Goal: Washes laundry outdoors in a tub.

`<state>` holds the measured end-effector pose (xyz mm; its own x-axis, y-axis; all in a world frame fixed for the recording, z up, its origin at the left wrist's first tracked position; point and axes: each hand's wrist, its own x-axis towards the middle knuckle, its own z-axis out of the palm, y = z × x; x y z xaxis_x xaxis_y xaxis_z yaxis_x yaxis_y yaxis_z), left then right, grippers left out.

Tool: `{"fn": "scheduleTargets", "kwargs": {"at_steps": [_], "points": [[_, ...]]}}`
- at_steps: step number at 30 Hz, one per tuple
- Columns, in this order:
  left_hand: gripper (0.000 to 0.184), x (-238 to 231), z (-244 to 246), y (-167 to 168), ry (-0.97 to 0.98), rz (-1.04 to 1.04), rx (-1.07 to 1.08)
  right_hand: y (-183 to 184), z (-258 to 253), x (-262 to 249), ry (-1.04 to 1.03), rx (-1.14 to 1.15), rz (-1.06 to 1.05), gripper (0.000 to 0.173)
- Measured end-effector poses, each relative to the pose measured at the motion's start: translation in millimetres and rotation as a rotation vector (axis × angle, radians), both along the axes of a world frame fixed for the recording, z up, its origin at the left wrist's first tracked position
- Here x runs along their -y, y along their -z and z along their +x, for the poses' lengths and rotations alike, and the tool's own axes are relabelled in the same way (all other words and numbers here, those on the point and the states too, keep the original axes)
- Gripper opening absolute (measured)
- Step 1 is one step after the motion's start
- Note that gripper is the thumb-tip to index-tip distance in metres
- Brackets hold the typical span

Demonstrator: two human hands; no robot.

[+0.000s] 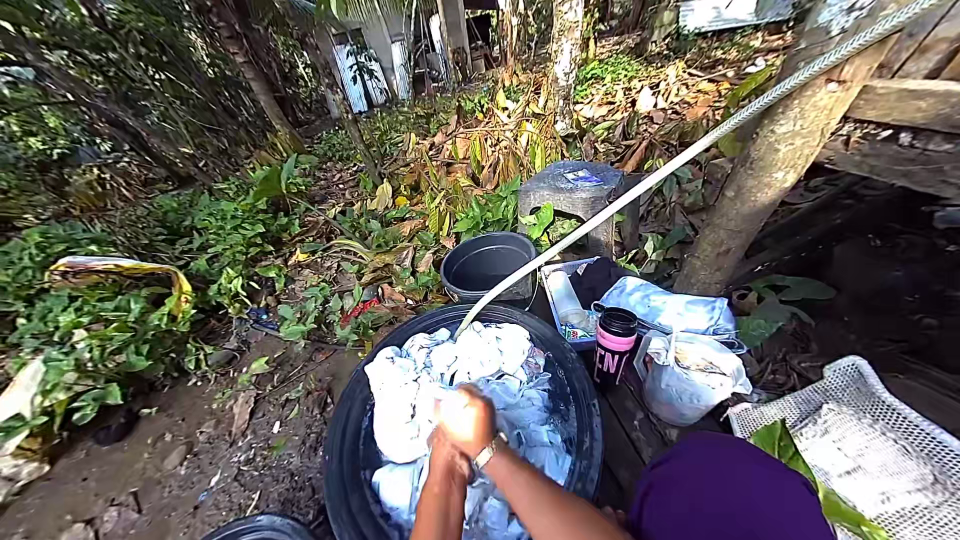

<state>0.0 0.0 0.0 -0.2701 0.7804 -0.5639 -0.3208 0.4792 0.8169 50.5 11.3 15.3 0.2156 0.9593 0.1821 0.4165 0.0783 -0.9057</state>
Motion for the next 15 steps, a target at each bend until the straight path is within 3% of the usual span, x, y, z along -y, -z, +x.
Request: {"fn": "scheduleTargets", "kwargs": {"at_steps": [3,5,7,11,13,15], "points": [[0.031,-12,-7,-41,0.287,0.037,-0.166,11,64,-46,0.111,-0.189,-0.505,0.038],[0.033,-21,-30,-67,0.431,0.091,-0.224,27,92,-56,0.041,-0.325,-0.626,0.047],[0.038,-31,-64,-75,0.391,0.118,-0.301,32,106,-55,0.029,-0.398,-0.620,0.053],[0.068,-49,-128,-31,0.284,0.069,-0.772,45,125,-61,0.246,-0.265,-0.504,0.050],[0.057,-47,-131,-13,0.397,-0.036,-0.930,46,132,-61,0.260,-0.186,-0.605,0.047],[0.038,-42,-123,7,0.579,-0.156,-0.930,56,129,-59,0.130,-0.128,-0.793,0.035]]}}
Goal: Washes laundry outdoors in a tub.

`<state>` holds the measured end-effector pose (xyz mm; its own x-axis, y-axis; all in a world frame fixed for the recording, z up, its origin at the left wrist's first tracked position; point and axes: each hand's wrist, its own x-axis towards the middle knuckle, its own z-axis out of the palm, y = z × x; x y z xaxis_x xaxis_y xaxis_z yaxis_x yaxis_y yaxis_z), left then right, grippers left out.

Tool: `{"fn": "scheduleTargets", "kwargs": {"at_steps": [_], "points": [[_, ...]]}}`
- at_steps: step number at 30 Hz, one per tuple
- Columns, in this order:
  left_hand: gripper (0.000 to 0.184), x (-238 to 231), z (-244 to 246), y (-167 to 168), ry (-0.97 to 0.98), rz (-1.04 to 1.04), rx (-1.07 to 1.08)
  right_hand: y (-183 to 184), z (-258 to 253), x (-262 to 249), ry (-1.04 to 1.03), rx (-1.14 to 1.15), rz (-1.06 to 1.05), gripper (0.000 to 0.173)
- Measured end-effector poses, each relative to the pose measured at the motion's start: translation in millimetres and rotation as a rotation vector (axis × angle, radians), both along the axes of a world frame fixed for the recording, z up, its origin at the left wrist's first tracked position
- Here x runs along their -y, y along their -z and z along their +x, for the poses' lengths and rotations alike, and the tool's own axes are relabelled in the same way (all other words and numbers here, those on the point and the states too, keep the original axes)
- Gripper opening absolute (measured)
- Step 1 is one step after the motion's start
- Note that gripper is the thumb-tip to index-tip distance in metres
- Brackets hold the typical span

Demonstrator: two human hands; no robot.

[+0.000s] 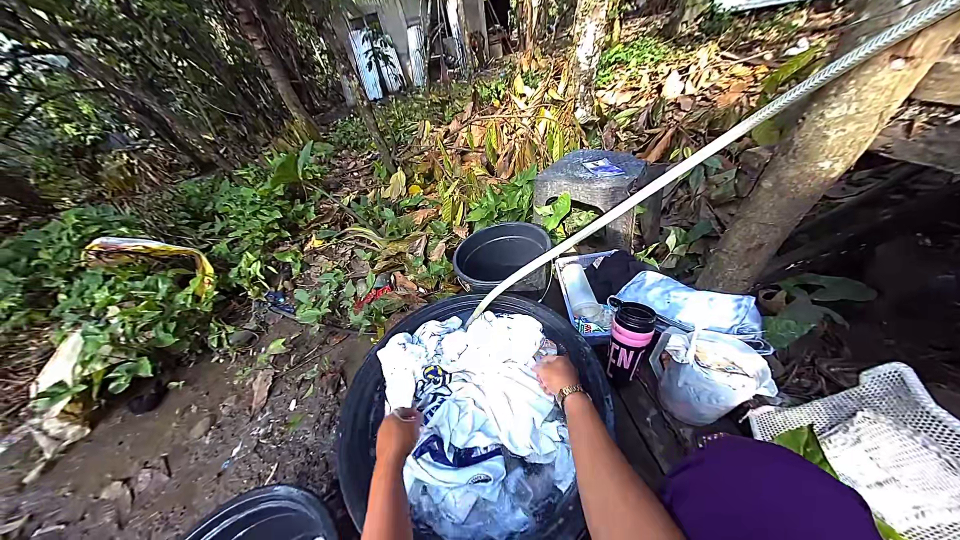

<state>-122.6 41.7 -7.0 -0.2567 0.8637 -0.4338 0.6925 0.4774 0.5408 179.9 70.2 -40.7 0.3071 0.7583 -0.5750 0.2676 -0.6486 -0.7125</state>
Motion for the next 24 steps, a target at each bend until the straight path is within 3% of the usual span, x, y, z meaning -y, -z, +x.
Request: {"fn": "scheduleTargets", "kwargs": {"at_steps": [3,5,7,10,13,16,19,21,24], "points": [[0.053,11,16,21,0.127,-0.273,-0.118,11,-17,8,-0.354,-0.087,-0.272,0.034],[0.069,18,20,34,0.146,-0.374,-0.219,19,-29,15,-0.549,0.050,-0.355,0.046],[0.073,22,15,48,0.110,-0.387,-0.201,35,-35,20,-0.638,0.152,-0.373,0.056],[0.072,17,9,59,-0.017,-0.335,-0.053,48,-31,22,-0.585,0.130,-0.399,0.047],[0.073,14,10,67,-0.130,-0.271,0.049,39,-28,25,-0.570,0.120,-0.424,0.054],[0.059,13,20,63,0.053,-0.298,-0.066,34,-38,29,-0.746,0.238,-0.417,0.068],[0.043,13,24,61,0.130,-0.336,-0.085,39,-42,31,-0.878,0.312,-0.419,0.054],[0.038,13,14,46,0.075,-0.331,0.089,46,-31,29,-0.733,0.192,-0.359,0.045],[0.043,10,-8,1,-0.170,-0.226,0.487,13,-15,20,-0.249,-0.125,-0.118,0.041]]}}
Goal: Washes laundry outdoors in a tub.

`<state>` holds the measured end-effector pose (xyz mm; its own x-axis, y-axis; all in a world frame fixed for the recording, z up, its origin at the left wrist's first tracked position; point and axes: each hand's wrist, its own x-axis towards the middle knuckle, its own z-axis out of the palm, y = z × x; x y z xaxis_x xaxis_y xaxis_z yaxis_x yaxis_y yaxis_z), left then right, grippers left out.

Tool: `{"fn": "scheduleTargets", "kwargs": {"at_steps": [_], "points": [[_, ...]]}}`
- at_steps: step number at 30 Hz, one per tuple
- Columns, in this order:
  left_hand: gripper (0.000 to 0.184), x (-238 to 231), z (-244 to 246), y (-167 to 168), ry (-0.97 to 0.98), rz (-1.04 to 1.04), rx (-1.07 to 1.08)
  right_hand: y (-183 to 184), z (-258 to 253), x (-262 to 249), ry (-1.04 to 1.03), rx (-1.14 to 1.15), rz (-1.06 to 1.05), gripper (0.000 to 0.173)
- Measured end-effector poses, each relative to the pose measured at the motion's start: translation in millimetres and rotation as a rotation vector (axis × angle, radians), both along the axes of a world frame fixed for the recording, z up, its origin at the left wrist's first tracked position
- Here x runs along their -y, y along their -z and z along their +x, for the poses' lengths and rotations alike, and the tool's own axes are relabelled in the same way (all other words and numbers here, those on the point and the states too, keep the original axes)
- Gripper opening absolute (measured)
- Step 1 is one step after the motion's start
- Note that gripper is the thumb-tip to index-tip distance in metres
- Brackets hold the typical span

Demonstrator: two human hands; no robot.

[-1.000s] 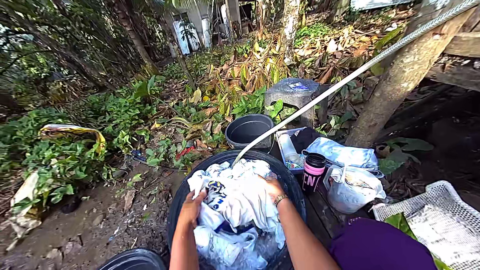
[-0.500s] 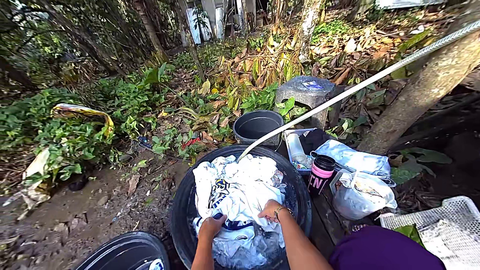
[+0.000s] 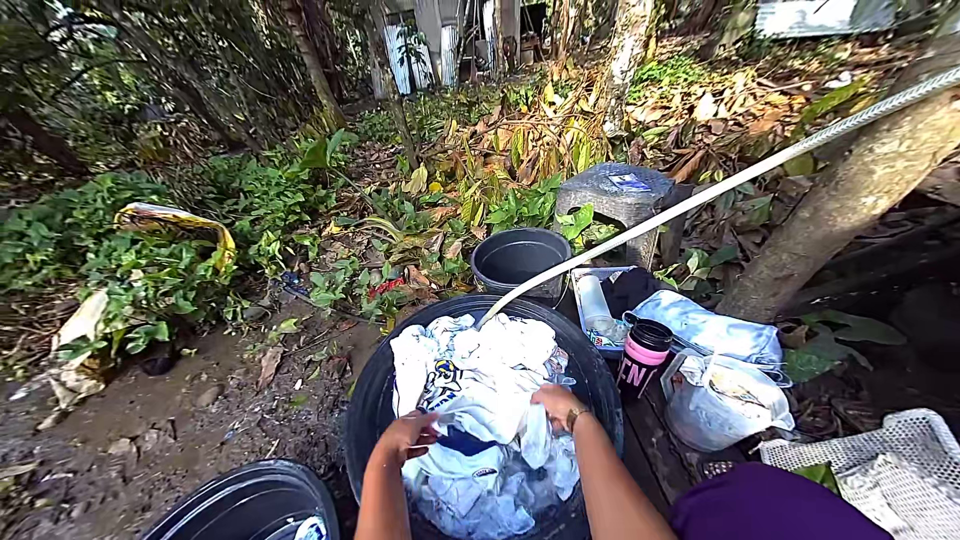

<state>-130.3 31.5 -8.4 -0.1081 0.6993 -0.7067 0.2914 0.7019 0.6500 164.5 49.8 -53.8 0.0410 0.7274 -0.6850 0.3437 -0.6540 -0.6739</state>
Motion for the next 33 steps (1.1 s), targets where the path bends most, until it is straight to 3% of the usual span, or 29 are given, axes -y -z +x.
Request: {"fn": "scheduleTargets", "kwargs": {"at_steps": [3,5,9,13,16,17,19,22,24,26,31,33], "points": [[0.025,-4,-17,-31,-0.327,0.264,0.211,-52,9,-11,0.390,-0.201,0.280,0.032],[0.026,-3,-24,-53,-0.515,0.469,0.372,-83,15,-13,0.519,-0.265,0.490,0.021],[0.026,0,-31,-94,-0.647,0.780,0.457,-128,26,-2,0.524,-0.277,0.870,0.004],[0.025,12,-40,-121,-0.639,0.873,0.459,-150,33,6,0.569,-0.313,0.973,0.016],[0.040,6,-50,-107,-0.617,0.849,0.629,-136,38,-2,0.497,-0.163,0.872,0.008],[0.041,2,-54,-93,-0.577,0.799,0.525,-124,42,-7,0.406,-0.066,0.789,0.023],[0.040,-1,-59,-63,-0.404,0.572,0.119,-97,48,-17,0.219,0.123,0.592,0.046],[0.041,2,-57,-20,-0.261,0.223,-0.221,-51,44,-18,0.106,0.240,0.309,0.047],[0.033,5,-53,2,-0.195,0.041,-0.306,-23,39,-13,0.029,0.295,0.130,0.047],[0.039,8,-47,14,-0.070,-0.118,-0.329,-12,29,-5,-0.052,0.383,-0.013,0.049],[0.064,17,-18,36,0.196,-0.207,-0.475,13,16,4,0.084,0.369,-0.081,0.062],[0.059,14,-14,46,0.321,-0.209,-0.537,21,19,6,0.110,0.343,-0.096,0.067]]}}
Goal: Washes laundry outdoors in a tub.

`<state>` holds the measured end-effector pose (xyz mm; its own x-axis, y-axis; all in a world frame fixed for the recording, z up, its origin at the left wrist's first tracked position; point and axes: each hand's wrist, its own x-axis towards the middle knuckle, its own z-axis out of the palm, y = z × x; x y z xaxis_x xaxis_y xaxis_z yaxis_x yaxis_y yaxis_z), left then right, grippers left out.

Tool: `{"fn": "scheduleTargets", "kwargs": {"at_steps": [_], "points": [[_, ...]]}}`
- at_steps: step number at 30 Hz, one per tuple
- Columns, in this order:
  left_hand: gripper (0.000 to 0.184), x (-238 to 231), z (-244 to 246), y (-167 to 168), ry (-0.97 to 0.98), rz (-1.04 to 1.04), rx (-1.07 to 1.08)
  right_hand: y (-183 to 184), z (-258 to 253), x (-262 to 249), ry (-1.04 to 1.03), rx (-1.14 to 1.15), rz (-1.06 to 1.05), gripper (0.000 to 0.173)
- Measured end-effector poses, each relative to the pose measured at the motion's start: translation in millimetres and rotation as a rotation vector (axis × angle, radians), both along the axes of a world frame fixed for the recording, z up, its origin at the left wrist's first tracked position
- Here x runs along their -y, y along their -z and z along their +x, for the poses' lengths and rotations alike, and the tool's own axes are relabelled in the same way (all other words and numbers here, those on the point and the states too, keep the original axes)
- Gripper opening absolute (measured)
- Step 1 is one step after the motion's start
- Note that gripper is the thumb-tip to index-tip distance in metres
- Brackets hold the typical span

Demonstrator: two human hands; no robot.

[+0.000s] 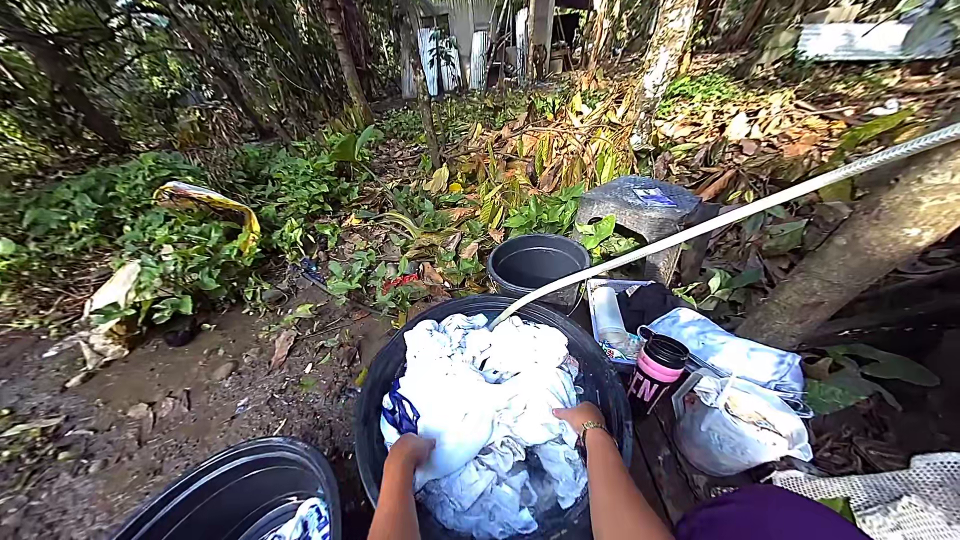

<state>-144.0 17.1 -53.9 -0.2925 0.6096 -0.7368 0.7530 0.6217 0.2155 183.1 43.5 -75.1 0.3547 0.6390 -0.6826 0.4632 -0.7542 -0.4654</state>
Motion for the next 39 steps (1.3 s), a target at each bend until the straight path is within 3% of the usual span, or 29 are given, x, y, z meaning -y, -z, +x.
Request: {"fn": "scheduleTargets", "kwargs": {"at_steps": [3,5,8,11,16,19,21,23,27,29,32,36,39], "points": [[0.044,-9,-7,-6,-0.008,0.113,0.105,-11,6,-4,-0.088,0.046,0.029,0.054],[0.040,-15,-16,-35,-0.112,0.386,0.221,-32,12,-9,-0.119,0.079,0.181,0.039],[0.029,-18,-17,-84,-0.367,0.860,0.563,-62,16,-16,0.048,-0.053,0.574,0.025],[0.027,-16,-18,-123,-0.505,1.148,0.830,-105,12,-19,0.298,-0.242,0.893,0.026],[0.027,-4,-22,-168,-0.525,1.341,0.844,-157,17,-8,0.410,-0.451,1.291,0.015],[0.030,-4,-24,-176,-0.571,1.299,0.912,-168,19,-5,0.490,-0.440,1.258,0.008],[0.027,-11,-25,-162,-0.608,1.212,0.911,-156,20,-13,0.476,-0.246,1.136,0.013],[0.023,-19,-29,-132,-0.530,1.048,0.717,-132,26,-19,0.267,-0.055,0.916,0.044],[0.053,-12,-23,-53,-0.228,0.454,0.333,-61,14,-20,-0.293,-0.034,0.461,0.094],[0.065,-2,-5,-20,-0.090,0.203,0.220,-37,-9,-11,-0.463,-0.076,0.263,0.109],[0.076,4,21,13,0.099,-0.031,0.074,-9,-39,-1,-0.578,-0.001,0.067,0.113],[0.094,10,35,46,0.056,-0.018,-0.035,22,-55,6,-0.621,0.119,-0.023,0.114],[0.090,10,37,54,0.060,-0.042,-0.063,31,-59,9,-0.659,0.156,-0.063,0.107]]}}
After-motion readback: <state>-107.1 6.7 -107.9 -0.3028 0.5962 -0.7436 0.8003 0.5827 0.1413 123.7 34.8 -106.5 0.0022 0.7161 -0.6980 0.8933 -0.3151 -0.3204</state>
